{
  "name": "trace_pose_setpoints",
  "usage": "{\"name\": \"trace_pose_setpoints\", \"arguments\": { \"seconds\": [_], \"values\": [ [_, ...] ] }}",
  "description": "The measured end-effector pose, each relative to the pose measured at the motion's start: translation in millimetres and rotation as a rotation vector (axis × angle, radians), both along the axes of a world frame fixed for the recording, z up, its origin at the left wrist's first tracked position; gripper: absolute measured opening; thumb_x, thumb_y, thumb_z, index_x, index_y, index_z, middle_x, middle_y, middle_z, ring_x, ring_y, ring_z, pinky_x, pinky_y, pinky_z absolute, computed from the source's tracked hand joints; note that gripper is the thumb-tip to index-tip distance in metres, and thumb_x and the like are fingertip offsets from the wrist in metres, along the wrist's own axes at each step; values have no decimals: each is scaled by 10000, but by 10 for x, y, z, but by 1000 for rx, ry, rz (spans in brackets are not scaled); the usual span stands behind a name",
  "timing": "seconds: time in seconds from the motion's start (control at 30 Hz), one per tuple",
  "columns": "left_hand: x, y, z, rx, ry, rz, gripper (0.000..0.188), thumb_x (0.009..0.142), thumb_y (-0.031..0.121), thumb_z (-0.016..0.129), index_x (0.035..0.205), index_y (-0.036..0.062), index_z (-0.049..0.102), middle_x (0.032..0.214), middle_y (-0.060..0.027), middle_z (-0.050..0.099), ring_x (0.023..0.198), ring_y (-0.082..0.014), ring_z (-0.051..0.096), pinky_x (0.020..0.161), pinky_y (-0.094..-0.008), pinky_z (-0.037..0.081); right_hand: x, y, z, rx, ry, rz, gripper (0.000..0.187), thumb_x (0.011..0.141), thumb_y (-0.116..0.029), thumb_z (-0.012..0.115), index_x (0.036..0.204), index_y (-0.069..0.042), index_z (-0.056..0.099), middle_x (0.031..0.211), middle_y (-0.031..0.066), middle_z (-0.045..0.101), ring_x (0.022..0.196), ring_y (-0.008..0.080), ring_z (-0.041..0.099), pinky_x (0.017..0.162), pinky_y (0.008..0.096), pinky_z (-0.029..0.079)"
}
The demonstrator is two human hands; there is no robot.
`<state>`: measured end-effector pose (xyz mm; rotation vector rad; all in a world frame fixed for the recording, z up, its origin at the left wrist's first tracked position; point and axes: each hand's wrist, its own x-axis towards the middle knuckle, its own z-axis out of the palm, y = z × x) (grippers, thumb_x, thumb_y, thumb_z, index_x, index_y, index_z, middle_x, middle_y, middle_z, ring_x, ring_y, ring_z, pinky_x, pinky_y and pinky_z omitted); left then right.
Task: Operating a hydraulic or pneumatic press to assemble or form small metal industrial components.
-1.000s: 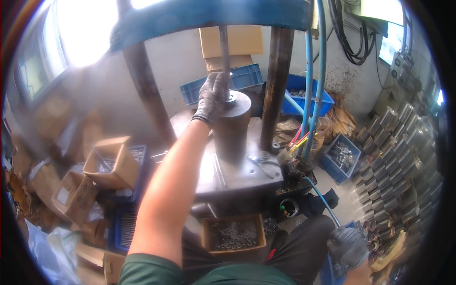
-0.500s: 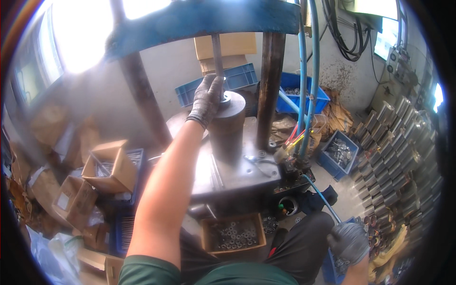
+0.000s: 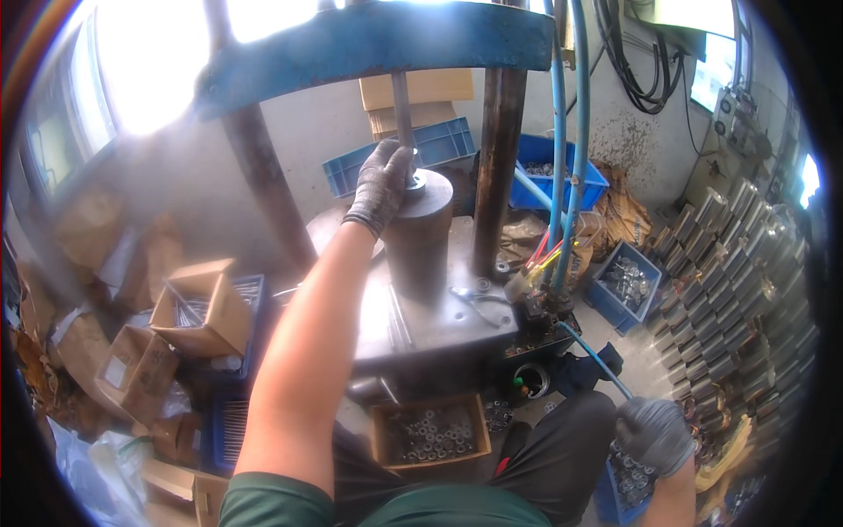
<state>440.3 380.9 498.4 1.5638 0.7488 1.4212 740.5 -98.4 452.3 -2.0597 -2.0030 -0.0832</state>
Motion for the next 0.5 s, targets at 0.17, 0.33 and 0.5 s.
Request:
{"name": "trace_pose_setpoints", "arguments": {
  "seconds": [0.17, 0.33, 0.5],
  "values": [
    [-41, 23, -22, 13, 42, 16, 267, 983, 284, 617, 1060, 34, 675, 848, -44, 638, 798, -132, 593, 778, -316, 513, 46, -11, 16, -297, -146, 93, 124, 812, -172, 713, 908, -93, 715, 804, 146, 691, 693, 378, 674, 666, 488, 536],
    [-67, 46, -27, -8, 21, 11, 259, 976, 272, 610, 1053, 33, 676, 850, -46, 637, 801, -133, 594, 779, -322, 513, -3, 27, 65, -162, -27, 50, 163, 866, -195, 702, 973, -82, 750, 894, 148, 738, 784, 371, 717, 744, 479, 576],
    [-48, 43, -36, 43, 72, 17, 243, 997, 253, 620, 1116, 46, 668, 857, -26, 620, 798, -129, 587, 737, -308, 515, 37, 27, 134, -171, -38, 52, 179, 852, -181, 722, 995, -75, 737, 917, 146, 735, 785, 372, 712, 729, 471, 570]
  ]
}}
